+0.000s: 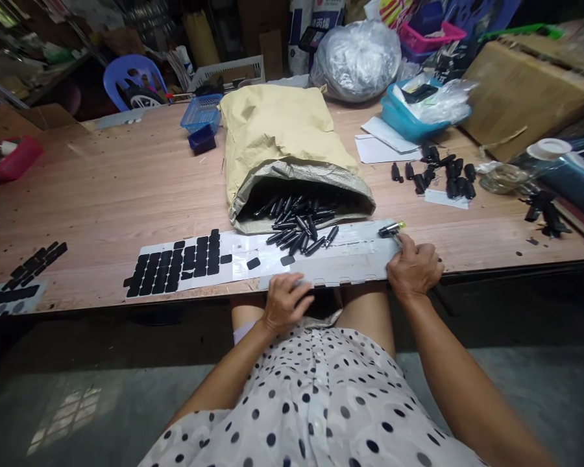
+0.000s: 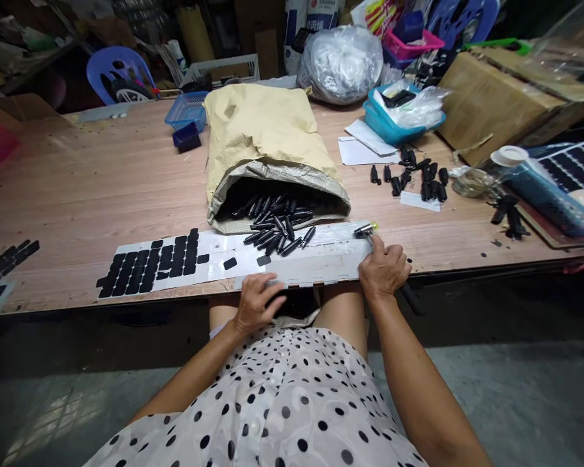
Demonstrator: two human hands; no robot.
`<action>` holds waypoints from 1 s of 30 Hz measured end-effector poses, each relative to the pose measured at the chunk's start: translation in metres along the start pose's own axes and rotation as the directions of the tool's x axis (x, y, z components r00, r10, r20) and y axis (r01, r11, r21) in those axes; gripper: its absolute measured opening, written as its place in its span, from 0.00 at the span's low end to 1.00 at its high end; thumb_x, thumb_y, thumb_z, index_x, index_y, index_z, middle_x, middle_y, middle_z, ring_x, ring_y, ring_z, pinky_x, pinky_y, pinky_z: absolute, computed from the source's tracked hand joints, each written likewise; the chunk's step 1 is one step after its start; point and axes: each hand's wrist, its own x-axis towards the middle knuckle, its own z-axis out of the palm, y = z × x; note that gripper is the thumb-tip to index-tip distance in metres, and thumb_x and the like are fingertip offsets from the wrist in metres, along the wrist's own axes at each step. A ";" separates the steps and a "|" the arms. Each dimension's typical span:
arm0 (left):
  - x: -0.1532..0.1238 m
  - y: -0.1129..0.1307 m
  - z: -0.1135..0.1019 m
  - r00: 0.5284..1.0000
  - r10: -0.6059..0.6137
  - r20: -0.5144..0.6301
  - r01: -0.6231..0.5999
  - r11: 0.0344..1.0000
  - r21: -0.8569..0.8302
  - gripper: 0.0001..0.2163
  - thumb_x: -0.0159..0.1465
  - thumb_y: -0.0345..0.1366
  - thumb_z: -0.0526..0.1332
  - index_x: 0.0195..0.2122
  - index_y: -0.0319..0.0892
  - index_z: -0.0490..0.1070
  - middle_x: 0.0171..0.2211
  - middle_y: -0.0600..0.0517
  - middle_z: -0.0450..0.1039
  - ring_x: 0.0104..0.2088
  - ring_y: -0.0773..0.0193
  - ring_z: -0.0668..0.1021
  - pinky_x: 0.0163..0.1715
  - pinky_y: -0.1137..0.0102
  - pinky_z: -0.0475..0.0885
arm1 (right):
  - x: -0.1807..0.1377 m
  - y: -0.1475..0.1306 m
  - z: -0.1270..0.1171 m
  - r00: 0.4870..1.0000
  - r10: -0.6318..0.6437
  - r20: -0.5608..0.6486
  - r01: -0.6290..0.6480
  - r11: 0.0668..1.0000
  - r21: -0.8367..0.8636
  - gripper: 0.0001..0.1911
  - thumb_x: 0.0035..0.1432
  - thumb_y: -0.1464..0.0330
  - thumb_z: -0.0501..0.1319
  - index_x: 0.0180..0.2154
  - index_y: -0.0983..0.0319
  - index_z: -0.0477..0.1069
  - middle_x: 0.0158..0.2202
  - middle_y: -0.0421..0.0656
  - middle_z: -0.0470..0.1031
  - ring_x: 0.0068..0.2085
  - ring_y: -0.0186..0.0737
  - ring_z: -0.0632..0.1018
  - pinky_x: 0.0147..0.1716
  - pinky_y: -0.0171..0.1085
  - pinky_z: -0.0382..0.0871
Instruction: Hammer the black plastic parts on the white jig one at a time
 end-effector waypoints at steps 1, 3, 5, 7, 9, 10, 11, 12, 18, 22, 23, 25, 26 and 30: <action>0.011 -0.007 -0.006 0.994 -0.097 -0.051 0.097 0.995 0.004 0.12 0.69 0.41 0.63 0.52 0.51 0.80 0.51 0.45 0.79 0.52 0.50 0.76 0.55 0.54 0.68 | 0.000 0.000 0.000 1.000 -0.004 -0.008 0.004 1.000 0.001 0.19 0.61 0.71 0.55 0.50 0.59 0.80 0.37 0.49 0.67 0.36 0.44 0.65 0.33 0.42 0.46; 0.038 -0.025 -0.019 0.945 -0.286 -0.155 0.290 0.957 0.003 0.12 0.71 0.40 0.60 0.52 0.49 0.80 0.47 0.46 0.80 0.49 0.51 0.76 0.53 0.55 0.69 | 0.000 -0.001 0.001 1.000 -0.011 -0.015 0.011 1.000 -0.001 0.19 0.61 0.71 0.56 0.49 0.58 0.80 0.37 0.49 0.66 0.35 0.44 0.64 0.33 0.42 0.46; 0.063 -0.045 -0.030 0.893 -0.396 -0.214 0.405 0.914 -0.005 0.12 0.71 0.38 0.59 0.52 0.48 0.80 0.45 0.46 0.79 0.48 0.52 0.76 0.52 0.56 0.70 | 0.000 -0.001 0.001 1.000 -0.015 -0.017 0.015 1.000 0.000 0.19 0.61 0.71 0.56 0.49 0.58 0.80 0.37 0.49 0.66 0.35 0.44 0.64 0.33 0.42 0.46; 0.082 -0.062 -0.036 0.874 -0.442 -0.204 0.451 0.893 -0.001 0.11 0.70 0.36 0.60 0.49 0.48 0.80 0.43 0.47 0.78 0.47 0.52 0.75 0.51 0.58 0.71 | 0.001 -0.001 0.002 1.000 -0.019 -0.020 0.019 1.000 0.008 0.19 0.61 0.71 0.56 0.49 0.58 0.80 0.37 0.48 0.66 0.35 0.43 0.64 0.33 0.41 0.46; 0.093 -0.071 -0.036 0.882 -0.446 -0.152 0.454 0.891 0.019 0.10 0.67 0.34 0.62 0.46 0.49 0.81 0.41 0.48 0.77 0.47 0.51 0.75 0.50 0.58 0.71 | 0.001 -0.001 0.002 1.000 -0.021 -0.019 0.022 1.000 0.020 0.18 0.62 0.71 0.56 0.49 0.58 0.80 0.37 0.48 0.66 0.35 0.43 0.64 0.33 0.41 0.46; 0.095 -0.074 -0.035 0.886 -0.446 -0.126 0.453 0.891 0.033 0.10 0.66 0.33 0.63 0.45 0.49 0.81 0.41 0.48 0.77 0.48 0.51 0.75 0.50 0.58 0.72 | 0.002 0.000 0.002 1.000 -0.022 -0.012 0.022 0.999 0.026 0.18 0.62 0.70 0.56 0.49 0.58 0.80 0.37 0.48 0.65 0.35 0.43 0.64 0.33 0.41 0.46; 0.096 -0.075 -0.034 0.886 -0.451 -0.107 0.457 0.888 0.048 0.10 0.65 0.32 0.64 0.45 0.49 0.82 0.41 0.48 0.77 0.48 0.50 0.75 0.50 0.58 0.72 | 0.002 0.000 0.002 1.000 -0.021 -0.002 0.021 0.999 0.032 0.18 0.62 0.70 0.56 0.49 0.58 0.79 0.37 0.48 0.65 0.35 0.43 0.64 0.33 0.41 0.47; 0.096 -0.076 -0.033 0.880 -0.465 -0.098 0.472 0.880 0.061 0.10 0.64 0.31 0.65 0.44 0.49 0.81 0.41 0.48 0.76 0.49 0.49 0.75 0.51 0.57 0.72 | 0.002 0.001 0.002 1.000 -0.019 0.009 0.019 0.999 0.036 0.18 0.62 0.70 0.56 0.50 0.58 0.79 0.37 0.48 0.65 0.35 0.43 0.64 0.33 0.41 0.47; 0.079 -0.070 -0.045 0.806 -0.553 -0.208 0.565 0.825 -0.004 0.07 0.65 0.31 0.64 0.43 0.46 0.79 0.43 0.47 0.78 0.46 0.51 0.76 0.49 0.58 0.72 | 0.002 0.000 0.000 1.000 0.004 0.029 -0.005 1.000 0.015 0.19 0.62 0.71 0.56 0.50 0.58 0.80 0.38 0.49 0.67 0.34 0.43 0.64 0.33 0.41 0.45; 0.064 -0.041 -0.044 0.891 -0.436 -0.130 0.426 0.900 -0.097 0.08 0.65 0.33 0.64 0.44 0.48 0.78 0.42 0.50 0.79 0.45 0.53 0.76 0.47 0.59 0.73 | 0.002 -0.002 -0.001 1.000 0.001 0.005 -0.001 1.000 0.009 0.19 0.62 0.71 0.55 0.50 0.58 0.80 0.38 0.49 0.68 0.34 0.43 0.63 0.33 0.42 0.44; 0.061 -0.030 -0.039 0.922 -0.378 -0.080 0.369 0.923 -0.107 0.08 0.65 0.33 0.65 0.44 0.49 0.78 0.42 0.51 0.79 0.44 0.54 0.76 0.47 0.59 0.72 | 0.002 -0.002 -0.002 1.000 0.002 -0.001 -0.002 1.000 0.011 0.19 0.62 0.71 0.55 0.49 0.58 0.80 0.38 0.49 0.68 0.34 0.43 0.63 0.33 0.42 0.44; 0.056 -0.010 -0.026 0.965 -0.262 0.019 0.262 0.959 -0.110 0.09 0.64 0.33 0.66 0.45 0.49 0.79 0.41 0.51 0.79 0.44 0.54 0.76 0.48 0.59 0.72 | 0.001 -0.002 -0.002 1.000 0.006 -0.008 -0.006 1.000 0.017 0.18 0.62 0.71 0.55 0.49 0.58 0.80 0.37 0.48 0.67 0.34 0.43 0.63 0.33 0.42 0.44; 0.055 -0.001 -0.018 0.974 -0.222 0.056 0.226 0.968 -0.105 0.09 0.64 0.33 0.66 0.45 0.50 0.79 0.41 0.50 0.79 0.44 0.54 0.76 0.47 0.59 0.72 | 0.001 -0.001 -0.001 1.000 0.007 -0.007 -0.007 1.000 0.023 0.18 0.62 0.71 0.56 0.49 0.58 0.80 0.37 0.48 0.67 0.34 0.43 0.63 0.33 0.42 0.44; 0.053 0.017 0.004 0.975 -0.209 0.073 0.213 0.975 -0.064 0.08 0.65 0.34 0.67 0.45 0.49 0.78 0.42 0.49 0.78 0.45 0.53 0.76 0.47 0.58 0.73 | 0.001 0.000 -0.001 1.000 0.000 0.014 0.000 0.999 0.046 0.19 0.62 0.71 0.56 0.50 0.57 0.79 0.36 0.47 0.65 0.34 0.42 0.63 0.33 0.41 0.44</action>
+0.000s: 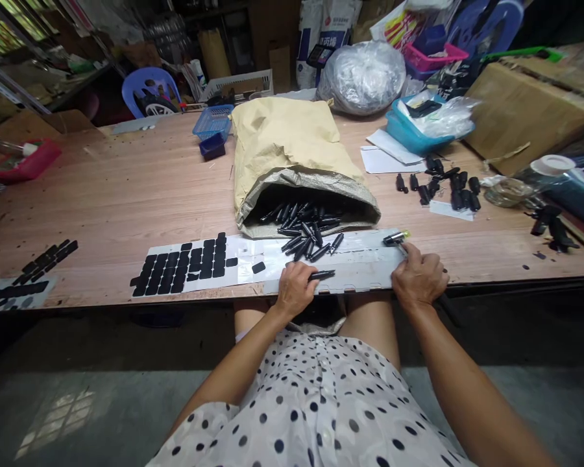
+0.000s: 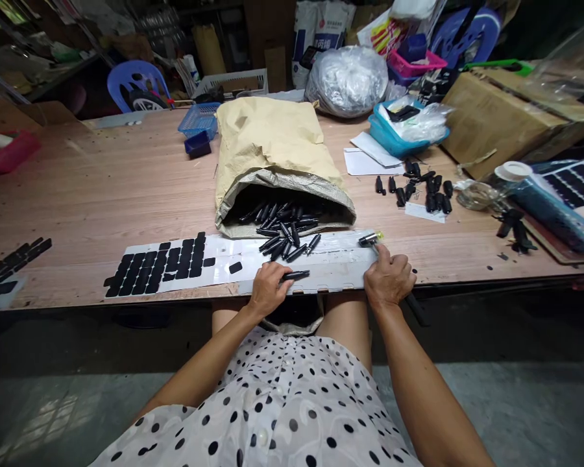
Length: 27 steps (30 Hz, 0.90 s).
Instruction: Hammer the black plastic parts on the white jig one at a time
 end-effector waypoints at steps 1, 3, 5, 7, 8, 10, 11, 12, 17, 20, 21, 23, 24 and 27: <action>0.002 0.000 0.002 1.000 -0.012 -0.026 0.012 1.000 -0.004 0.08 0.64 0.35 0.67 0.45 0.49 0.78 0.42 0.49 0.78 0.45 0.53 0.76 0.47 0.58 0.73 | 0.000 0.000 0.000 1.000 0.002 0.003 -0.002 1.000 -0.002 0.19 0.62 0.71 0.56 0.50 0.57 0.79 0.36 0.47 0.65 0.34 0.42 0.63 0.33 0.41 0.44; 0.008 -0.004 0.001 0.994 -0.048 -0.101 0.045 0.999 -0.029 0.07 0.65 0.36 0.67 0.45 0.48 0.77 0.40 0.49 0.77 0.44 0.54 0.76 0.47 0.59 0.73 | 0.000 0.000 0.001 1.000 0.004 0.002 -0.004 1.000 -0.010 0.19 0.63 0.71 0.55 0.50 0.58 0.80 0.37 0.47 0.66 0.34 0.42 0.63 0.33 0.41 0.44; 0.018 -0.011 -0.003 0.978 -0.112 -0.179 0.104 0.993 -0.054 0.05 0.66 0.36 0.66 0.43 0.47 0.77 0.39 0.49 0.75 0.43 0.55 0.76 0.47 0.60 0.73 | 0.000 -0.001 0.001 1.000 0.004 -0.009 -0.004 1.000 -0.013 0.19 0.62 0.71 0.56 0.49 0.58 0.80 0.37 0.48 0.66 0.34 0.42 0.63 0.33 0.41 0.44; 0.030 -0.018 -0.007 0.958 -0.191 -0.214 0.182 0.981 -0.060 0.04 0.66 0.34 0.65 0.42 0.47 0.77 0.39 0.49 0.74 0.44 0.55 0.76 0.48 0.60 0.73 | 0.000 -0.001 0.002 1.000 0.000 -0.018 0.000 1.000 -0.010 0.18 0.62 0.72 0.56 0.49 0.58 0.80 0.37 0.48 0.66 0.34 0.42 0.63 0.33 0.41 0.44; 0.035 -0.022 -0.008 0.951 -0.222 -0.214 0.215 0.975 -0.058 0.04 0.66 0.33 0.65 0.41 0.47 0.77 0.39 0.49 0.74 0.45 0.54 0.77 0.48 0.60 0.74 | 0.000 -0.002 0.002 1.000 -0.003 -0.020 0.002 1.000 -0.010 0.18 0.62 0.72 0.56 0.49 0.59 0.80 0.37 0.48 0.66 0.34 0.43 0.63 0.33 0.41 0.44; 0.042 -0.026 -0.009 0.947 -0.251 -0.202 0.246 0.968 -0.048 0.05 0.64 0.31 0.66 0.40 0.46 0.77 0.40 0.49 0.73 0.46 0.53 0.76 0.49 0.59 0.74 | -0.001 -0.001 0.002 1.000 -0.009 -0.020 0.009 1.000 -0.012 0.19 0.62 0.72 0.55 0.49 0.59 0.80 0.37 0.49 0.67 0.34 0.43 0.63 0.33 0.41 0.44; 0.044 -0.027 -0.009 0.947 -0.251 -0.198 0.247 0.968 -0.043 0.05 0.63 0.31 0.66 0.39 0.46 0.77 0.40 0.49 0.73 0.47 0.53 0.76 0.49 0.59 0.74 | -0.001 -0.001 0.002 1.000 -0.012 -0.018 0.012 1.000 -0.014 0.19 0.63 0.72 0.55 0.49 0.59 0.80 0.38 0.49 0.67 0.34 0.43 0.63 0.33 0.41 0.44; 0.045 -0.028 -0.008 0.948 -0.248 -0.200 0.246 0.969 -0.036 0.05 0.62 0.30 0.67 0.39 0.46 0.76 0.41 0.49 0.73 0.47 0.53 0.76 0.49 0.59 0.73 | -0.001 -0.001 0.002 1.000 -0.014 -0.016 0.014 1.000 -0.017 0.19 0.63 0.72 0.55 0.49 0.59 0.81 0.38 0.49 0.67 0.34 0.43 0.63 0.33 0.41 0.44; 0.041 -0.027 -0.008 0.944 -0.248 -0.218 0.263 0.964 0.038 0.06 0.61 0.29 0.67 0.37 0.47 0.75 0.40 0.49 0.75 0.46 0.52 0.76 0.48 0.58 0.72 | -0.001 -0.001 0.002 1.000 -0.015 -0.016 0.015 0.999 -0.033 0.19 0.62 0.72 0.56 0.50 0.58 0.81 0.38 0.50 0.68 0.34 0.43 0.63 0.33 0.41 0.43; 0.041 -0.029 -0.008 0.944 -0.229 -0.236 0.246 0.968 0.044 0.07 0.61 0.28 0.67 0.37 0.47 0.75 0.38 0.50 0.77 0.45 0.53 0.76 0.47 0.59 0.72 | -0.002 -0.001 0.004 1.000 -0.010 -0.023 0.009 0.999 -0.035 0.19 0.62 0.72 0.56 0.50 0.58 0.81 0.38 0.49 0.68 0.34 0.43 0.63 0.33 0.41 0.43; 0.041 -0.030 -0.009 0.944 -0.220 -0.247 0.236 0.971 0.036 0.07 0.60 0.27 0.67 0.36 0.47 0.75 0.38 0.50 0.77 0.44 0.53 0.76 0.46 0.59 0.73 | -0.002 -0.001 0.005 1.000 -0.005 -0.025 0.004 0.999 -0.035 0.18 0.62 0.72 0.56 0.49 0.58 0.81 0.38 0.48 0.68 0.34 0.42 0.63 0.33 0.41 0.43; 0.041 -0.030 -0.010 0.939 -0.201 -0.278 0.211 0.977 0.009 0.08 0.59 0.26 0.68 0.37 0.46 0.75 0.36 0.51 0.76 0.42 0.54 0.76 0.45 0.60 0.73 | -0.002 -0.001 0.006 1.000 0.004 -0.022 -0.005 0.999 -0.035 0.18 0.62 0.72 0.57 0.49 0.58 0.80 0.38 0.48 0.67 0.34 0.42 0.63 0.33 0.40 0.42; 0.039 -0.030 -0.011 0.936 -0.186 -0.299 0.192 0.981 -0.009 0.09 0.59 0.26 0.68 0.38 0.46 0.76 0.36 0.51 0.76 0.41 0.55 0.76 0.45 0.60 0.74 | -0.002 -0.001 0.006 1.000 0.006 -0.019 -0.007 0.999 -0.037 0.18 0.63 0.72 0.57 0.50 0.58 0.80 0.38 0.48 0.67 0.34 0.42 0.63 0.33 0.40 0.43; 0.027 -0.023 -0.014 0.935 -0.088 -0.343 0.066 0.995 -0.074 0.12 0.60 0.27 0.68 0.45 0.45 0.78 0.36 0.51 0.76 0.41 0.56 0.77 0.46 0.61 0.75 | -0.002 -0.002 0.005 1.000 0.009 -0.009 -0.009 0.999 -0.044 0.18 0.63 0.73 0.57 0.50 0.58 0.80 0.38 0.48 0.68 0.35 0.42 0.64 0.34 0.41 0.43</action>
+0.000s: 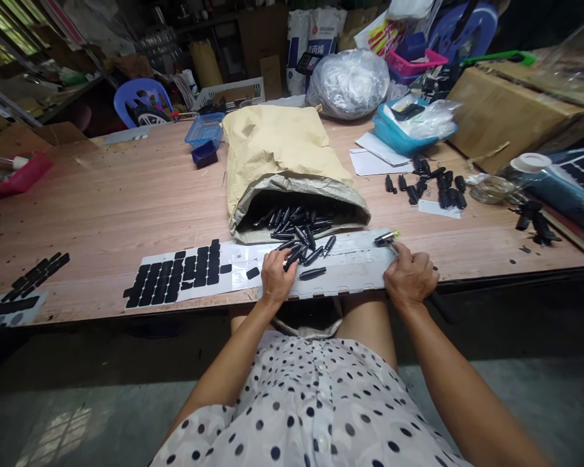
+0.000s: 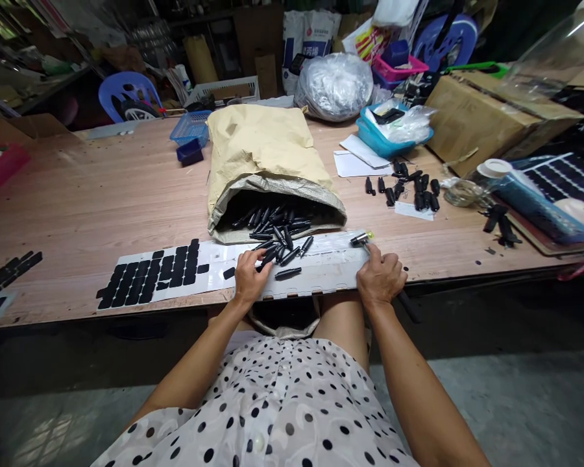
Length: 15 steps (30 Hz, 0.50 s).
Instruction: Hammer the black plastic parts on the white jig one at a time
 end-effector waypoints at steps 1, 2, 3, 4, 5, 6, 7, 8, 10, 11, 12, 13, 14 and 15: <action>-0.006 0.003 -0.002 0.999 0.049 0.016 -0.049 0.998 -0.046 0.13 0.62 0.28 0.67 0.47 0.46 0.78 0.37 0.51 0.76 0.42 0.56 0.78 0.46 0.61 0.76 | 0.000 -0.001 -0.001 1.000 0.000 0.004 0.000 1.000 -0.001 0.19 0.63 0.73 0.56 0.50 0.58 0.80 0.38 0.48 0.68 0.35 0.43 0.64 0.34 0.41 0.43; -0.012 0.007 -0.003 0.993 0.102 0.055 -0.096 0.991 -0.095 0.13 0.62 0.29 0.67 0.48 0.46 0.79 0.38 0.51 0.76 0.42 0.57 0.78 0.45 0.63 0.76 | 0.000 -0.001 -0.002 1.000 0.001 0.009 -0.001 1.000 -0.001 0.19 0.63 0.73 0.56 0.50 0.58 0.80 0.38 0.49 0.69 0.35 0.43 0.64 0.34 0.41 0.43; -0.018 0.010 -0.003 0.982 0.152 0.114 -0.136 0.981 -0.141 0.13 0.63 0.30 0.67 0.49 0.47 0.80 0.38 0.51 0.76 0.41 0.59 0.78 0.44 0.64 0.77 | 0.000 -0.002 -0.002 1.000 0.002 0.015 -0.002 1.000 0.000 0.19 0.63 0.73 0.56 0.50 0.58 0.80 0.39 0.49 0.69 0.35 0.43 0.64 0.34 0.41 0.43; -0.024 0.013 -0.003 0.963 0.194 0.186 -0.162 0.971 -0.177 0.13 0.63 0.31 0.67 0.48 0.47 0.80 0.38 0.51 0.76 0.40 0.60 0.78 0.43 0.65 0.77 | 0.000 -0.003 -0.003 1.000 0.004 0.019 -0.004 1.000 0.002 0.19 0.64 0.73 0.56 0.50 0.58 0.80 0.39 0.49 0.69 0.35 0.43 0.65 0.34 0.41 0.43; -0.027 0.015 -0.002 0.940 0.222 0.259 -0.173 0.965 -0.197 0.12 0.62 0.31 0.68 0.47 0.48 0.81 0.37 0.51 0.75 0.39 0.60 0.78 0.42 0.66 0.77 | 0.000 -0.003 -0.003 1.000 0.006 0.022 -0.006 1.000 0.004 0.19 0.64 0.73 0.56 0.50 0.58 0.80 0.39 0.49 0.69 0.35 0.44 0.65 0.34 0.41 0.44; -0.029 0.016 0.000 0.917 0.232 0.324 -0.174 0.964 -0.198 0.11 0.62 0.31 0.68 0.45 0.48 0.82 0.36 0.51 0.75 0.38 0.60 0.78 0.42 0.66 0.78 | 0.000 -0.004 -0.004 1.000 0.009 0.023 -0.010 1.000 0.008 0.19 0.64 0.73 0.56 0.51 0.58 0.80 0.39 0.49 0.70 0.36 0.44 0.65 0.34 0.41 0.44; -0.028 0.016 0.002 0.900 0.226 0.372 -0.169 0.969 -0.181 0.11 0.61 0.30 0.69 0.44 0.47 0.83 0.35 0.52 0.75 0.38 0.60 0.78 0.42 0.66 0.78 | 0.000 -0.004 -0.004 1.000 0.013 0.024 -0.014 1.000 0.013 0.19 0.64 0.73 0.56 0.51 0.58 0.80 0.39 0.49 0.70 0.36 0.44 0.65 0.34 0.41 0.44; -0.025 0.016 0.005 0.892 0.208 0.401 -0.160 0.976 -0.150 0.10 0.60 0.30 0.69 0.43 0.47 0.83 0.34 0.51 0.75 0.39 0.59 0.78 0.44 0.64 0.78 | 0.000 -0.004 -0.003 1.000 0.016 0.025 -0.017 1.000 0.020 0.19 0.64 0.73 0.56 0.51 0.58 0.80 0.39 0.49 0.70 0.36 0.44 0.66 0.34 0.41 0.45; -0.014 0.014 0.009 0.900 0.156 0.408 -0.138 0.988 -0.073 0.11 0.61 0.30 0.68 0.44 0.47 0.83 0.35 0.51 0.75 0.42 0.57 0.78 0.47 0.62 0.78 | 0.000 -0.004 -0.003 0.999 0.018 0.029 -0.019 0.999 0.035 0.19 0.63 0.72 0.56 0.51 0.58 0.80 0.39 0.50 0.69 0.36 0.44 0.66 0.35 0.41 0.46; -0.006 0.012 0.011 0.909 0.133 0.395 -0.129 0.991 -0.037 0.11 0.61 0.30 0.68 0.44 0.47 0.83 0.36 0.50 0.75 0.43 0.56 0.77 0.48 0.60 0.78 | 0.000 -0.004 -0.003 0.999 0.017 0.031 -0.019 0.999 0.044 0.19 0.63 0.72 0.56 0.51 0.58 0.79 0.39 0.50 0.69 0.36 0.44 0.66 0.35 0.41 0.46; 0.001 0.010 0.013 0.918 0.115 0.379 -0.121 0.993 -0.008 0.11 0.61 0.30 0.67 0.45 0.47 0.83 0.37 0.50 0.75 0.43 0.55 0.77 0.50 0.59 0.77 | 0.000 -0.004 -0.002 0.999 0.017 0.033 -0.018 0.999 0.052 0.18 0.63 0.72 0.56 0.51 0.58 0.79 0.40 0.50 0.69 0.36 0.45 0.66 0.35 0.41 0.47; 0.008 0.008 0.014 0.926 0.103 0.363 -0.116 0.993 0.014 0.12 0.62 0.30 0.67 0.45 0.47 0.83 0.38 0.50 0.75 0.44 0.55 0.76 0.50 0.59 0.77 | 0.000 -0.004 -0.002 0.999 0.016 0.036 -0.018 0.998 0.059 0.18 0.64 0.71 0.56 0.51 0.58 0.79 0.40 0.50 0.69 0.37 0.45 0.66 0.35 0.41 0.47; 0.013 0.006 0.015 0.931 0.097 0.352 -0.114 0.993 0.028 0.11 0.62 0.30 0.67 0.45 0.47 0.83 0.38 0.49 0.75 0.44 0.55 0.76 0.50 0.59 0.77 | 0.000 -0.003 -0.002 0.999 0.016 0.040 -0.018 0.998 0.067 0.18 0.64 0.71 0.56 0.51 0.58 0.79 0.40 0.50 0.69 0.37 0.45 0.66 0.35 0.41 0.47; 0.017 0.005 0.015 0.933 0.096 0.346 -0.116 0.993 0.036 0.11 0.62 0.30 0.67 0.45 0.47 0.83 0.38 0.50 0.75 0.43 0.55 0.76 0.50 0.59 0.76 | 0.000 -0.003 -0.002 0.999 0.015 0.045 -0.019 0.997 0.075 0.18 0.64 0.71 0.56 0.51 0.58 0.79 0.40 0.50 0.69 0.37 0.45 0.66 0.35 0.41 0.48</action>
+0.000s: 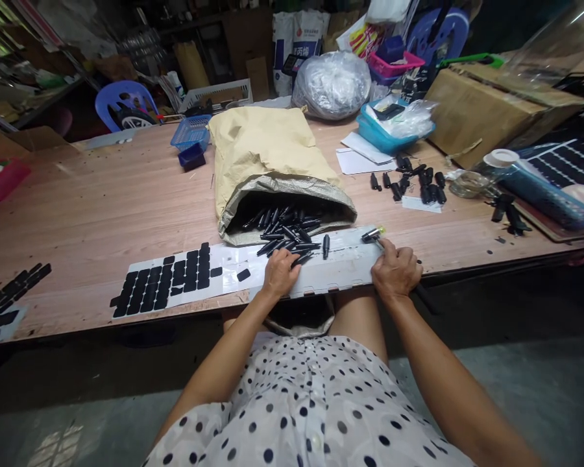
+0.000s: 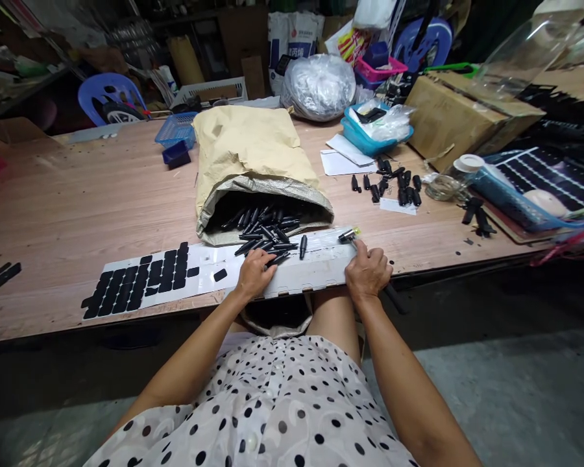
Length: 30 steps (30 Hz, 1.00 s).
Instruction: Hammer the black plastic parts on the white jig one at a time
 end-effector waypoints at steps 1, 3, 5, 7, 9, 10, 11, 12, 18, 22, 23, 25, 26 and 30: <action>0.001 -0.002 0.000 1.000 0.004 -0.001 -0.004 1.000 0.004 0.11 0.62 0.30 0.67 0.45 0.47 0.83 0.38 0.50 0.75 0.43 0.55 0.75 0.49 0.59 0.76 | 0.000 0.000 0.000 1.000 0.000 0.005 0.000 1.000 0.006 0.18 0.64 0.71 0.56 0.51 0.58 0.79 0.40 0.50 0.68 0.37 0.46 0.66 0.35 0.41 0.48; -0.001 -0.004 0.001 1.000 0.018 0.002 -0.018 1.000 0.005 0.11 0.62 0.31 0.67 0.45 0.47 0.83 0.37 0.50 0.75 0.42 0.55 0.75 0.48 0.59 0.76 | 0.000 0.000 0.000 1.000 0.001 0.007 -0.001 1.000 0.007 0.19 0.64 0.70 0.55 0.52 0.58 0.79 0.40 0.50 0.68 0.38 0.46 0.66 0.35 0.42 0.48; -0.007 -0.005 0.003 1.000 0.031 0.004 -0.031 1.000 -0.001 0.11 0.62 0.31 0.67 0.46 0.47 0.83 0.37 0.50 0.74 0.42 0.55 0.75 0.48 0.58 0.75 | -0.001 -0.001 0.000 1.000 0.003 -0.001 -0.003 1.000 -0.009 0.19 0.64 0.70 0.55 0.51 0.58 0.79 0.40 0.50 0.68 0.38 0.47 0.67 0.35 0.42 0.48; -0.013 -0.006 0.005 0.999 0.034 -0.004 -0.034 0.999 -0.015 0.11 0.62 0.31 0.67 0.46 0.48 0.83 0.37 0.50 0.74 0.42 0.56 0.75 0.48 0.58 0.74 | -0.001 -0.002 0.000 1.000 0.007 -0.008 -0.007 0.999 -0.033 0.19 0.65 0.71 0.54 0.51 0.58 0.79 0.40 0.50 0.68 0.38 0.47 0.67 0.35 0.41 0.48; -0.017 -0.007 0.006 0.999 0.029 -0.020 -0.030 0.999 -0.026 0.11 0.62 0.32 0.68 0.46 0.49 0.82 0.37 0.51 0.75 0.42 0.56 0.74 0.48 0.59 0.74 | -0.001 -0.003 -0.001 1.000 0.004 -0.003 -0.004 0.999 -0.053 0.19 0.65 0.70 0.54 0.52 0.58 0.79 0.40 0.50 0.68 0.38 0.46 0.67 0.35 0.41 0.48; -0.019 -0.008 0.006 0.999 0.024 -0.029 -0.025 0.999 -0.031 0.11 0.62 0.33 0.68 0.46 0.49 0.82 0.37 0.51 0.75 0.42 0.55 0.74 0.48 0.59 0.73 | -0.001 -0.004 -0.002 1.000 0.001 0.004 -0.001 0.998 -0.060 0.19 0.65 0.70 0.54 0.52 0.58 0.79 0.40 0.49 0.68 0.38 0.46 0.67 0.35 0.41 0.48; -0.019 -0.008 0.007 0.999 0.017 -0.038 -0.018 0.999 -0.036 0.11 0.62 0.34 0.69 0.46 0.49 0.82 0.37 0.51 0.75 0.42 0.55 0.74 0.48 0.59 0.73 | -0.001 -0.004 -0.003 1.000 -0.002 0.012 0.003 0.998 -0.066 0.19 0.65 0.70 0.54 0.52 0.58 0.79 0.40 0.49 0.68 0.38 0.46 0.67 0.35 0.40 0.48; -0.019 -0.009 0.007 0.999 0.008 -0.049 -0.010 0.999 -0.040 0.12 0.61 0.34 0.70 0.46 0.49 0.82 0.37 0.51 0.75 0.42 0.55 0.74 0.48 0.59 0.73 | -0.001 -0.004 -0.004 1.000 -0.004 0.022 0.006 0.998 -0.069 0.19 0.65 0.70 0.54 0.53 0.58 0.78 0.40 0.49 0.68 0.38 0.46 0.67 0.35 0.40 0.48; -0.013 -0.010 0.009 0.997 -0.037 -0.067 0.032 0.997 -0.067 0.06 0.61 0.37 0.72 0.40 0.49 0.81 0.36 0.51 0.75 0.43 0.55 0.75 0.48 0.58 0.73 | 0.007 -0.003 -0.013 0.996 0.023 0.088 -0.022 1.000 -0.021 0.20 0.64 0.71 0.55 0.53 0.58 0.79 0.39 0.48 0.68 0.37 0.44 0.67 0.35 0.40 0.51; -0.011 -0.008 0.008 0.997 -0.060 -0.049 0.056 0.994 -0.090 0.04 0.61 0.36 0.72 0.37 0.48 0.81 0.35 0.51 0.75 0.43 0.55 0.75 0.48 0.58 0.72 | 0.004 -0.002 -0.025 0.983 0.103 0.154 -0.120 0.987 0.106 0.22 0.61 0.70 0.57 0.54 0.57 0.78 0.38 0.46 0.68 0.36 0.43 0.67 0.34 0.40 0.55; -0.011 -0.008 0.008 0.997 -0.064 -0.042 0.060 0.994 -0.095 0.05 0.60 0.36 0.72 0.37 0.48 0.81 0.35 0.51 0.75 0.43 0.55 0.75 0.48 0.58 0.72 | 0.001 -0.002 -0.027 0.978 0.118 0.174 -0.146 0.977 0.155 0.22 0.61 0.69 0.57 0.54 0.58 0.78 0.37 0.46 0.68 0.35 0.43 0.67 0.34 0.40 0.57; -0.011 -0.007 0.007 0.997 -0.066 -0.029 0.063 0.993 -0.103 0.05 0.60 0.35 0.72 0.37 0.48 0.81 0.36 0.51 0.76 0.43 0.55 0.75 0.49 0.58 0.72 | -0.007 -0.003 -0.031 0.967 0.121 0.222 -0.183 0.941 0.284 0.22 0.61 0.67 0.56 0.54 0.59 0.78 0.34 0.43 0.68 0.34 0.42 0.67 0.35 0.40 0.60; -0.011 -0.006 0.006 0.998 -0.066 -0.025 0.063 0.992 -0.106 0.05 0.60 0.35 0.72 0.37 0.48 0.81 0.36 0.51 0.76 0.43 0.55 0.75 0.49 0.58 0.72 | -0.012 -0.004 -0.032 0.962 0.106 0.252 -0.195 0.913 0.359 0.22 0.61 0.65 0.56 0.54 0.60 0.77 0.32 0.42 0.68 0.33 0.41 0.67 0.34 0.39 0.62; -0.011 -0.004 0.005 0.997 -0.073 -0.025 0.070 0.992 -0.107 0.06 0.60 0.36 0.72 0.38 0.48 0.81 0.37 0.51 0.76 0.44 0.54 0.75 0.50 0.58 0.72 | -0.032 -0.016 -0.038 0.922 0.050 0.383 -0.287 0.754 0.591 0.24 0.61 0.59 0.57 0.54 0.62 0.76 0.26 0.36 0.66 0.27 0.36 0.63 0.29 0.36 0.61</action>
